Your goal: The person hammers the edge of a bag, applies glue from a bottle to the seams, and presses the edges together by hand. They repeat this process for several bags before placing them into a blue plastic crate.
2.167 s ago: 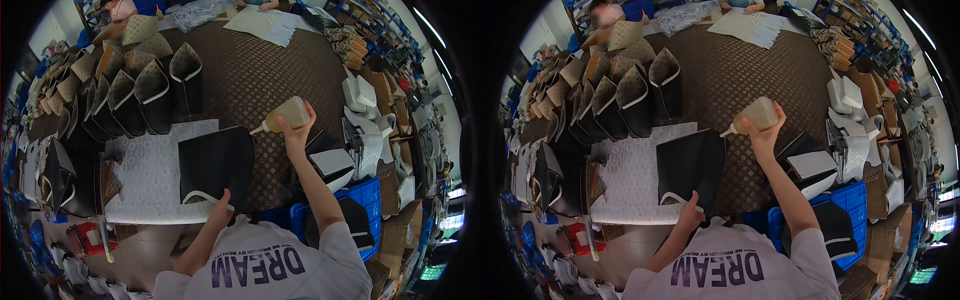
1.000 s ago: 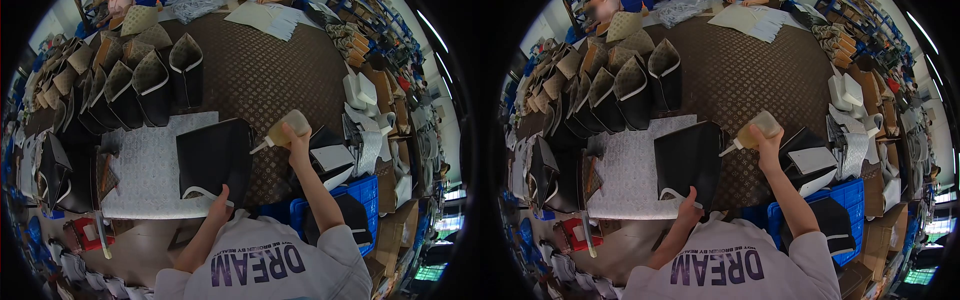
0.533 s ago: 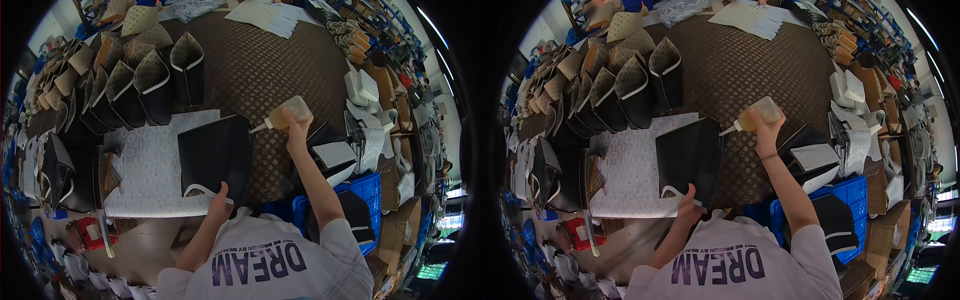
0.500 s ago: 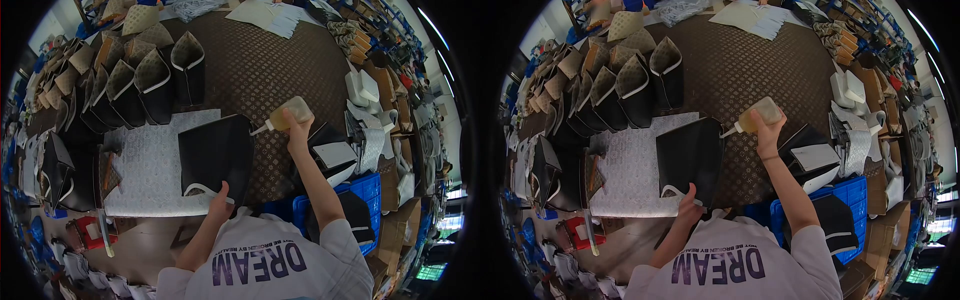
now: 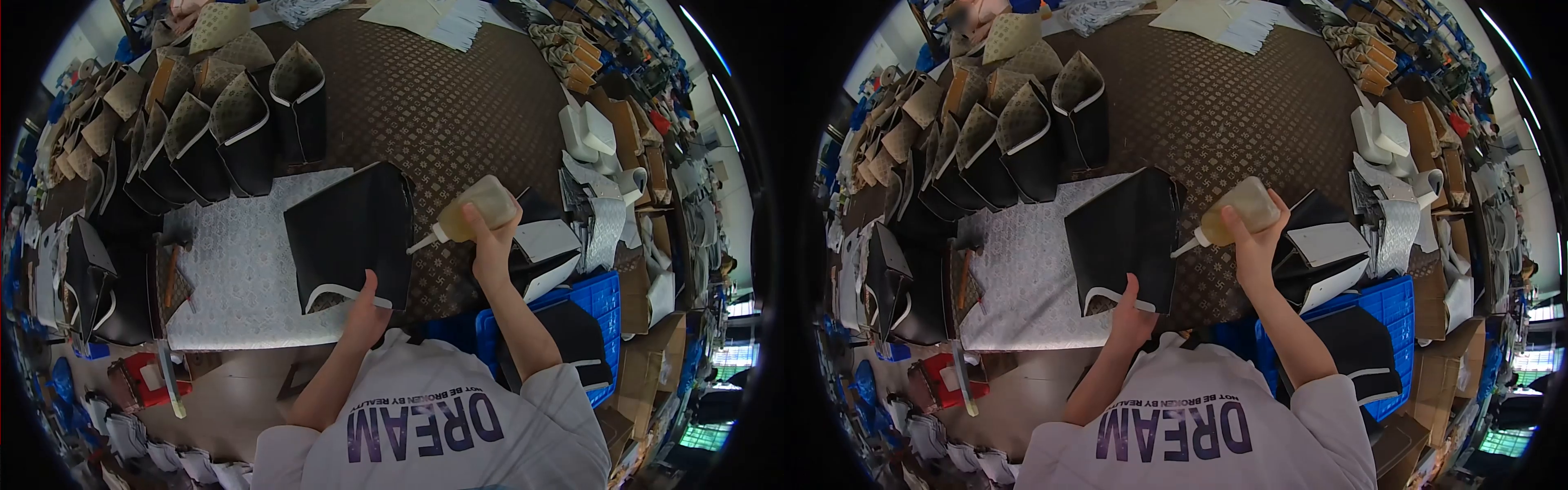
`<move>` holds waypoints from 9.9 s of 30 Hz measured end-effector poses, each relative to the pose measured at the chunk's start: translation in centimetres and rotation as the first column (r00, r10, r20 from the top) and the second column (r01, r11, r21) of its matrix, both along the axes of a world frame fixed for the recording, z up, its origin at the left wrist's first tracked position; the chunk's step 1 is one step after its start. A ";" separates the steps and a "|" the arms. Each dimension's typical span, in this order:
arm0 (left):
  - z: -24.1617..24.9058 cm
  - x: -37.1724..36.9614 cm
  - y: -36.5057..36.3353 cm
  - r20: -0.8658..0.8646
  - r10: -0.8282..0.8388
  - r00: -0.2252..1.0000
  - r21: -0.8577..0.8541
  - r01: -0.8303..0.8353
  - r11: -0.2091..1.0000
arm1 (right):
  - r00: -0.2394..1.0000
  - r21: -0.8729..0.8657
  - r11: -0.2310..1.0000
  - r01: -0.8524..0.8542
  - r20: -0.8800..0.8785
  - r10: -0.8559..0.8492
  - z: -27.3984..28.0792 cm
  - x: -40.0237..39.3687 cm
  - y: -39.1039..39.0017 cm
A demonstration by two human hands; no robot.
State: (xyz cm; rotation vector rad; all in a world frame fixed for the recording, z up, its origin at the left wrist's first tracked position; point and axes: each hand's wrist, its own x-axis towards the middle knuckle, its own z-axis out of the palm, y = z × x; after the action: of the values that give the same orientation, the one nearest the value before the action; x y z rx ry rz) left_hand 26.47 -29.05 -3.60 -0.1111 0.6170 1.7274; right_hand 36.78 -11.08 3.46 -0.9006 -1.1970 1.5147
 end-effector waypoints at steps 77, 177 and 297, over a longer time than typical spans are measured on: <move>8.4 -12.7 9.3 -0.984 -0.009 -0.180 0.015 -0.132 0.991 | 0.976 0.498 0.848 -0.183 0.198 0.095 5.1 -1.3 -0.7; 11.6 -23.4 21.1 -0.976 0.204 -0.072 0.198 0.082 0.977 | 0.751 -0.005 0.844 0.536 -0.454 -0.479 6.5 10.9 5.3; -2.1 -0.1 -3.6 0.051 0.000 0.999 -0.083 0.004 0.997 | 0.996 0.366 0.930 0.038 0.065 -0.066 -0.5 -4.9 4.4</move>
State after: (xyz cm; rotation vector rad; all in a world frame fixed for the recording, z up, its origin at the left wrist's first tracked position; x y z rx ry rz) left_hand 26.41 -32.65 -5.73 -0.2125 0.6510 1.6919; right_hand 31.88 -6.68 2.91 -0.7361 -1.4408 1.1700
